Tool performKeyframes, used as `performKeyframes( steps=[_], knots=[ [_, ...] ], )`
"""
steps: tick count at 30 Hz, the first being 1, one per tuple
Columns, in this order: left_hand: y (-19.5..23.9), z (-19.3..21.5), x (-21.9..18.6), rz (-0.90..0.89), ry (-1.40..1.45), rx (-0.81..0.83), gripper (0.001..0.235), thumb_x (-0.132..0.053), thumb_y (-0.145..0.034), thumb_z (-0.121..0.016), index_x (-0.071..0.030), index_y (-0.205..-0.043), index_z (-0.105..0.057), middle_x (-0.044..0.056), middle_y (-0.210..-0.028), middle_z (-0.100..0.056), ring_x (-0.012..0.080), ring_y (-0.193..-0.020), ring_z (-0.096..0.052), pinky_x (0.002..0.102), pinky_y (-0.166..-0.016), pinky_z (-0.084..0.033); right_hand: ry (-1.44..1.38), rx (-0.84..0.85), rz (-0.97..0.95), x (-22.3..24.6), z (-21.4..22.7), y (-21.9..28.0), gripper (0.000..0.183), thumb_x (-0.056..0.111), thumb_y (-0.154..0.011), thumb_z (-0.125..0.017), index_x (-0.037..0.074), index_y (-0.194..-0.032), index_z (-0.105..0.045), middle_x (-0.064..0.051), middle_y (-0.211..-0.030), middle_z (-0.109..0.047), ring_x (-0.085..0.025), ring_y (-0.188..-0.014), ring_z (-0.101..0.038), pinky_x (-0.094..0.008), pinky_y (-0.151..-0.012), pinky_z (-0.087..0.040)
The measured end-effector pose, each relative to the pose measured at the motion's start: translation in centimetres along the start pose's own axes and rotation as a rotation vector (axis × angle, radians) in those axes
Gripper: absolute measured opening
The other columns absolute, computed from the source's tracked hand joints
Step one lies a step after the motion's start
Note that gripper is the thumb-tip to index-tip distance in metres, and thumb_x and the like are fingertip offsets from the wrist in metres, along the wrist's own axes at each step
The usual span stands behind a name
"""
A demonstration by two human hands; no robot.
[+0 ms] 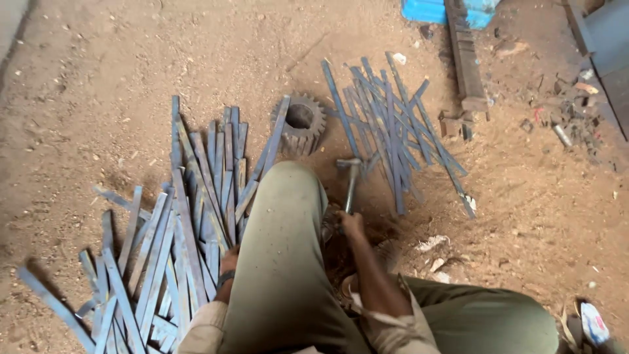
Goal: The person sits on the ground and repeatedly strikes metal rods with a hammer. They pick up rods from a pile, place them on a gear-like object, and hit them before moving them to another pile.
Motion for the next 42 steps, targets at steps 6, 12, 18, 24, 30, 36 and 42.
performKeyframes(
  steps=[6,12,18,24,30,36,42],
  knots=[
    [1.6,-0.6,1.5,0.016,0.034,0.021,0.06,-0.058,-0.085,-0.063,-0.014,-0.125,-0.073,0.021,-0.125,-0.069,0.0396,-0.118,-0.066,0.045,-0.099,-0.053,0.021,-0.125,0.606,14.2,-1.4,6.7,0.052,0.032,-0.093,-0.076,0.0,-0.13,-0.058,-0.012,-0.081,-0.062,-0.024,-0.071,-0.058,-0.044,-0.064,-0.048],
    [1.4,-0.5,1.7,0.023,0.057,0.02,0.06,-0.057,-0.085,-0.064,-0.011,-0.123,-0.073,0.022,-0.122,-0.07,0.0407,-0.115,-0.066,0.046,-0.097,-0.054,0.041,-0.293,1.5,27.9,-1.8,16.5,0.065,0.014,-0.108,-0.063,-0.004,-0.159,-0.027,-0.032,-0.131,-0.059,-0.026,-0.086,-0.071,-0.034,-0.066,-0.061],
    [1.0,-0.1,2.0,0.039,0.057,0.047,0.06,-0.056,-0.086,-0.065,-0.008,-0.12,-0.073,0.024,-0.118,-0.07,0.0417,-0.113,-0.067,0.047,-0.094,-0.054,0.248,-0.424,1.584,22.5,-6.9,13.7,0.072,0.008,-0.101,-0.064,0.007,-0.163,-0.027,-0.038,-0.123,-0.061,-0.047,-0.102,-0.07,-0.047,-0.08,-0.062],
    [1.8,-0.5,2.8,0.021,0.042,0.076,0.059,-0.055,-0.087,-0.065,-0.006,-0.118,-0.073,0.025,-0.115,-0.07,0.0428,-0.11,-0.068,0.048,-0.092,-0.055,0.83,-0.093,1.095,18.2,-8.4,7.7,0.102,-0.012,-0.084,-0.049,0.032,-0.17,-0.017,-0.043,-0.134,-0.053,-0.055,-0.1,-0.066,-0.056,-0.081,-0.057],
    [0.5,-0.2,1.4,-0.056,0.025,0.092,0.06,-0.055,-0.087,-0.066,-0.003,-0.116,-0.074,0.027,-0.111,-0.071,0.0438,-0.107,-0.068,0.049,-0.09,-0.055,0.789,-0.206,0.948,13.4,-3.5,11.0,0.098,0.007,-0.085,-0.062,0.03,-0.163,-0.007,-0.042,-0.132,-0.054,-0.058,-0.086,-0.063,-0.06,-0.072,-0.053],
    [-5.5,0.6,-3.5,-0.26,0.0,0.07,0.06,-0.054,-0.088,-0.067,0.0,-0.114,-0.074,0.028,-0.108,-0.071,0.0449,-0.104,-0.069,0.05,-0.088,-0.056,0.852,-0.128,0.43,4.8,1.1,9.5,0.084,0.023,-0.099,-0.056,0.016,-0.166,-0.006,-0.03,-0.114,-0.067,-0.05,-0.094,-0.067,-0.057,-0.079,-0.055],
    [-10.2,0.4,-17.2,-0.64,-0.297,0.121,0.06,-0.054,-0.089,-0.067,0.001,-0.112,-0.074,0.03,-0.109,-0.069,0.0473,-0.103,-0.067,0.052,-0.089,-0.054,1.05,-0.137,0.359,2.0,5.2,6.7,0.077,0.033,-0.095,-0.063,0.012,-0.159,-0.027,-0.031,-0.116,-0.065,-0.047,-0.101,-0.067,-0.054,-0.088,-0.054]
  ],
)
Point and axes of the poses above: each hand's wrist, its own y-axis away from the middle knuckle, its own z-axis out of the back of the hand, x = y × z, the point moved 5 cm from there along -y, towards the middle knuckle
